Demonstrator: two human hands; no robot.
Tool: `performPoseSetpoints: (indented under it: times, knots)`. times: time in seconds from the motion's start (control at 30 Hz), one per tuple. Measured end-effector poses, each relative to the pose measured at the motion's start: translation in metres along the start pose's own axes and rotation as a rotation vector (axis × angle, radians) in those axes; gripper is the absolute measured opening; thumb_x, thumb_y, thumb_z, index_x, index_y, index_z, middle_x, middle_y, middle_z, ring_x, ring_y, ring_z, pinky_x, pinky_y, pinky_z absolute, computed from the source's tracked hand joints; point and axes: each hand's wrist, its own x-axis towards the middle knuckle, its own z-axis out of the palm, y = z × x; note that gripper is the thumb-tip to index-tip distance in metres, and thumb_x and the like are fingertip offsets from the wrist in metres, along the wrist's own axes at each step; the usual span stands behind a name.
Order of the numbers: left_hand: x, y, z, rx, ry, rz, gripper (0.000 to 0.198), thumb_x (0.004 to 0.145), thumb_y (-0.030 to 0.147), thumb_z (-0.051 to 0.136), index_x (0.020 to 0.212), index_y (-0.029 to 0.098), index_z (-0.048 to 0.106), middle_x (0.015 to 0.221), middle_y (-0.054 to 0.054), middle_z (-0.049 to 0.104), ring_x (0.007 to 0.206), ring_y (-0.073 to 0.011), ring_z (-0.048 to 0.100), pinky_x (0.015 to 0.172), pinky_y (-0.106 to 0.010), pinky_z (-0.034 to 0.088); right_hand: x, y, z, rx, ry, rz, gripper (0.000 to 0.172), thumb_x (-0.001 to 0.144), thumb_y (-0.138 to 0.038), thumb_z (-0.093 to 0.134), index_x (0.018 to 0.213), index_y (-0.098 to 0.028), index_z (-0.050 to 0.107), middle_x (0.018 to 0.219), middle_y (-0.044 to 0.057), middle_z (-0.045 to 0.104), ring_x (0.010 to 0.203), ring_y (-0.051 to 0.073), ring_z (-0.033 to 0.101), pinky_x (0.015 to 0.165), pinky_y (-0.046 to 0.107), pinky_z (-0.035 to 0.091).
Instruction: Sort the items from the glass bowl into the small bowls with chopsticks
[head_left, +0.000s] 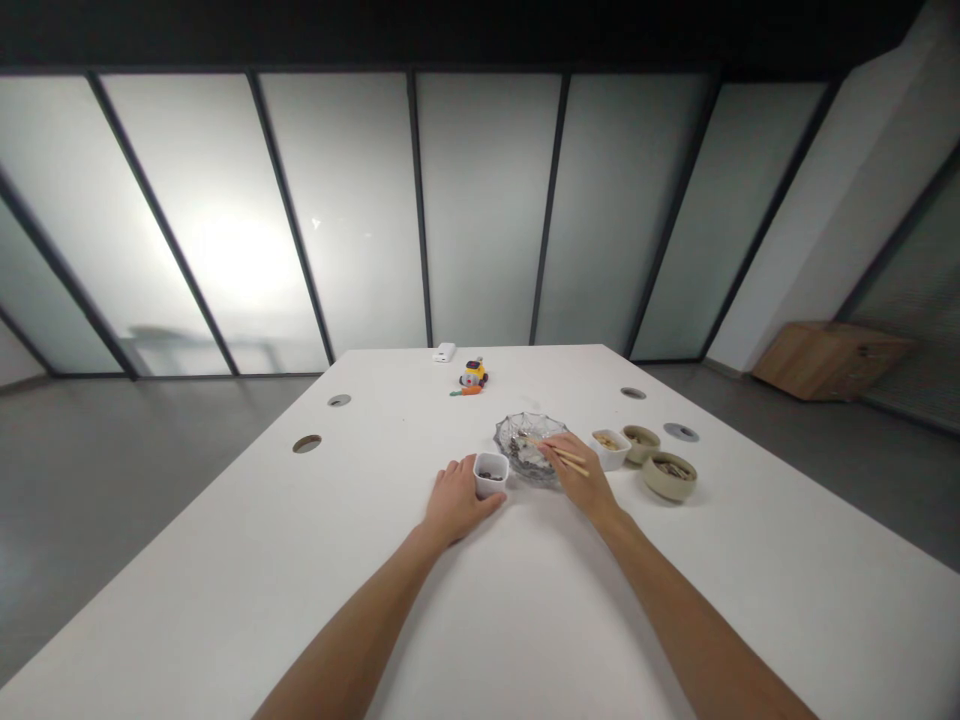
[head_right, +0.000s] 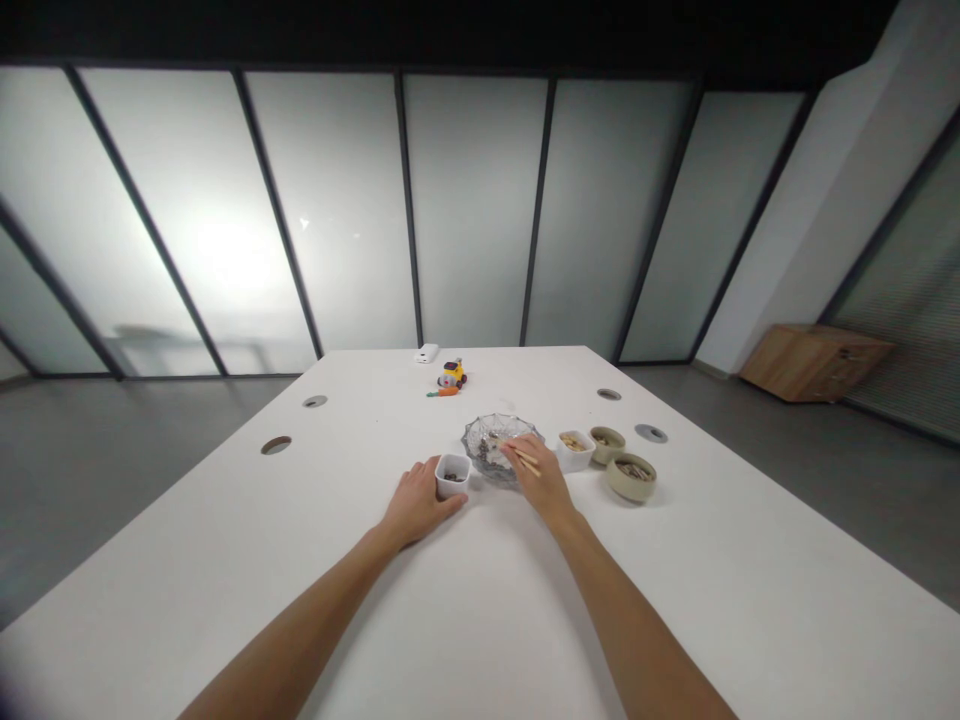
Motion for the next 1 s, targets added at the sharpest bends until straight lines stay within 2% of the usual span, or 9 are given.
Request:
performPoseSetpoints:
  times: [0.13, 0.33, 0.53, 0.8, 1.0]
  knots:
    - [-0.0002, 0.0003, -0.0007, 0.004, -0.009, -0.008, 0.049, 0.087, 0.053, 0.067, 0.125, 0.022, 0.057, 0.125, -0.01, 0.071, 0.12, -0.0317, 0.061, 0.1, -0.041, 0.044, 0.001, -0.0002, 0.0, -0.009, -0.011, -0.012, 0.044, 0.098, -0.061, 0.057, 0.088, -0.024, 0.077, 0.091, 0.008, 0.074, 0.084, 0.023, 0.068, 0.08, 0.039, 0.056]
    - [0.0003, -0.0009, 0.0011, 0.006, 0.008, 0.003, 0.049, 0.087, 0.053, 0.067, 0.124, 0.022, 0.057, 0.123, -0.01, 0.071, 0.118, -0.0319, 0.062, 0.098, -0.04, 0.044, 0.0006, 0.0008, -0.0004, 0.012, -0.027, -0.033, 0.039, 0.099, -0.058, 0.057, 0.092, -0.024, 0.076, 0.096, 0.009, 0.074, 0.09, 0.025, 0.068, 0.082, 0.039, 0.056]
    - [0.0004, -0.0024, 0.0033, 0.012, 0.02, 0.014, 0.049, 0.087, 0.053, 0.067, 0.123, 0.021, 0.057, 0.121, -0.011, 0.071, 0.117, -0.0329, 0.062, 0.097, -0.042, 0.045, 0.0001, 0.001, 0.0, 0.023, -0.101, -0.08, 0.033, 0.1, -0.053, 0.06, 0.093, -0.025, 0.076, 0.098, 0.007, 0.074, 0.093, 0.025, 0.068, 0.088, 0.041, 0.055]
    - [0.0007, -0.0036, 0.0042, 0.012, 0.016, 0.008, 0.05, 0.087, 0.054, 0.067, 0.124, 0.023, 0.056, 0.122, -0.01, 0.071, 0.117, -0.0321, 0.062, 0.098, -0.041, 0.045, 0.0003, -0.0038, -0.0046, -0.006, -0.014, -0.028, 0.039, 0.1, -0.057, 0.056, 0.085, -0.024, 0.073, 0.091, 0.007, 0.07, 0.085, 0.024, 0.066, 0.08, 0.038, 0.055]
    - [0.0005, -0.002, 0.0023, 0.01, 0.004, -0.004, 0.049, 0.087, 0.054, 0.067, 0.124, 0.023, 0.057, 0.123, -0.01, 0.071, 0.119, -0.0318, 0.062, 0.1, -0.042, 0.045, -0.0022, 0.0027, -0.0028, -0.007, -0.079, -0.053, 0.035, 0.1, -0.053, 0.058, 0.088, -0.025, 0.074, 0.093, 0.007, 0.071, 0.089, 0.024, 0.067, 0.082, 0.039, 0.055]
